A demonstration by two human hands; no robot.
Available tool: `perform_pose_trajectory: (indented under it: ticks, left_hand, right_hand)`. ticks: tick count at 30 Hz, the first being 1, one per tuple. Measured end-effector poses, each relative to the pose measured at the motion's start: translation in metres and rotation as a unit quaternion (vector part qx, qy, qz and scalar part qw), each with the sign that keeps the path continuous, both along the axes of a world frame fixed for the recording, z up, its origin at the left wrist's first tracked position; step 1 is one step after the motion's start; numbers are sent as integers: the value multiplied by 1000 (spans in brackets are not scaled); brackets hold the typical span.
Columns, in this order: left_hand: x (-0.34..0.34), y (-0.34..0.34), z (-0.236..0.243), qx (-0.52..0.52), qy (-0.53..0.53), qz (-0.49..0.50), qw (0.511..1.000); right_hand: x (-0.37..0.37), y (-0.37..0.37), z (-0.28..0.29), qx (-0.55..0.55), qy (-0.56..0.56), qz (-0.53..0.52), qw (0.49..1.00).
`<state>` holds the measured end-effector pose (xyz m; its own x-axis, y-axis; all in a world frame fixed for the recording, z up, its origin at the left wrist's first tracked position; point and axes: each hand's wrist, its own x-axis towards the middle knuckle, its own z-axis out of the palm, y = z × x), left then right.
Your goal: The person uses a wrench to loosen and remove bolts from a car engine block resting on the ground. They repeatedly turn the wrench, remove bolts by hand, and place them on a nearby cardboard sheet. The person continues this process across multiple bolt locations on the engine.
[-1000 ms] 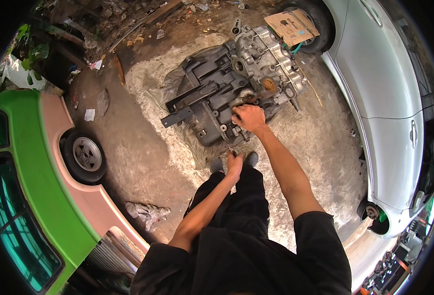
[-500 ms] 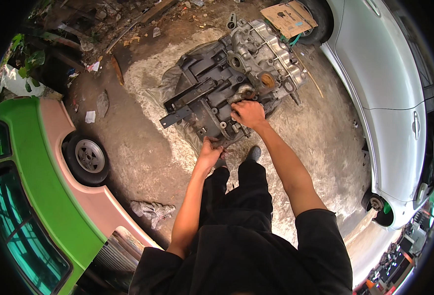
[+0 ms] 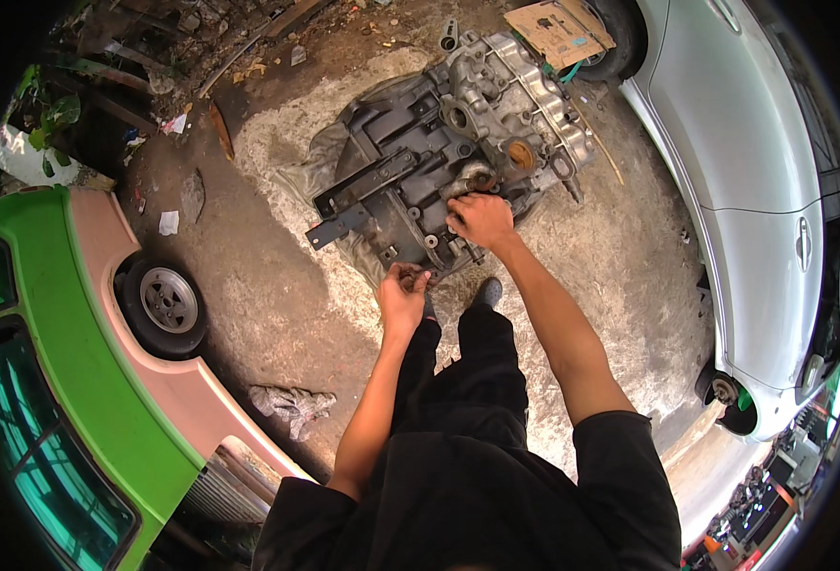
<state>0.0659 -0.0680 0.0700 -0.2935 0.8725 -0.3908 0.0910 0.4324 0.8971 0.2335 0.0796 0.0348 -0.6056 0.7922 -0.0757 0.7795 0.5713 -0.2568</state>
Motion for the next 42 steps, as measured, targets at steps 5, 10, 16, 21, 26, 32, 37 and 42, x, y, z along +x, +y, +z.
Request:
perform_pose_trajectory:
  ticks: [5, 10, 16, 21, 26, 32, 37, 42]
  left_hand:
    - [-6, 20, -28, 46, 28, 29, 998]
    - [-14, 62, -78, -2, 49, 42, 998]
    - [-18, 65, -90, -51, -3, 67, 996]
    - [-15, 65, -79, -60, -74, 72, 993]
    - [-17, 61, -81, -72, -59, 66, 993]
    - [-33, 66, -82, -87, 77, 31, 993]
    - [-43, 56, -60, 14, 127, 86, 988]
    - [-25, 10, -43, 78, -2, 193, 978]
  right_hand:
    - [2, -1, -2, 23, 20, 1, 1000]
    - [1, 0, -1, -2, 3, 4, 1000]
    - [2, -1, -3, 9, 16, 2, 1000]
    - [1, -1, -4, 17, 17, 3, 1000]
    - [1, -2, 0, 7, -2, 1, 1000]
    - [3, -1, -6, 27, 42, 4, 999]
    - [4, 0, -12, 52, 78, 9, 996]
    - [4, 2, -10, 27, 76, 21, 997]
